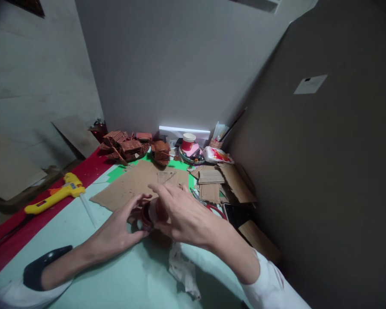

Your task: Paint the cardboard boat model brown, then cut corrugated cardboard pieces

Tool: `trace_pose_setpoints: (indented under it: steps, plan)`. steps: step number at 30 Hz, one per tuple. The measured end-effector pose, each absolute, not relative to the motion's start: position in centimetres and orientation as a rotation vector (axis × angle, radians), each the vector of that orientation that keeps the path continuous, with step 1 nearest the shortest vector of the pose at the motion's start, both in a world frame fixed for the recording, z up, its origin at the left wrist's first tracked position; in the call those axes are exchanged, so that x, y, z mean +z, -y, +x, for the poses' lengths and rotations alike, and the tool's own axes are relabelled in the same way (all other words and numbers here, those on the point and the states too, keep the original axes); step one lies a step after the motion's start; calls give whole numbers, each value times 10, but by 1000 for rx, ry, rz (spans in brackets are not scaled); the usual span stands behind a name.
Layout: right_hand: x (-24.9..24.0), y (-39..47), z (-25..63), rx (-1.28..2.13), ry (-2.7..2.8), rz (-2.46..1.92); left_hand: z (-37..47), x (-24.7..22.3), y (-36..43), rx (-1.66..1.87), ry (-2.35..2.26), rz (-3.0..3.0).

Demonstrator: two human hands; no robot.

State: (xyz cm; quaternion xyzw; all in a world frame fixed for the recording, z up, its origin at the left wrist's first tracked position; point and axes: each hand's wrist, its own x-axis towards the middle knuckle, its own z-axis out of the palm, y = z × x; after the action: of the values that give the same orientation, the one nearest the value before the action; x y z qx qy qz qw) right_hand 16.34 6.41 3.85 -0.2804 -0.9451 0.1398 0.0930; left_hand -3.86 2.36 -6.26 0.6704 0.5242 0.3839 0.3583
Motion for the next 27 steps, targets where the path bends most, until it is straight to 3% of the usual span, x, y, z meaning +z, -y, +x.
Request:
trace_pose_setpoints:
  steps: [16,27]
  plan:
    - [42,-70,163,596,2889,-689,-39,-49,-20,986,-1171,1687]
    - [37,-56,146,404,2812,-889,-37,-64,-20,1124,-1191,1602]
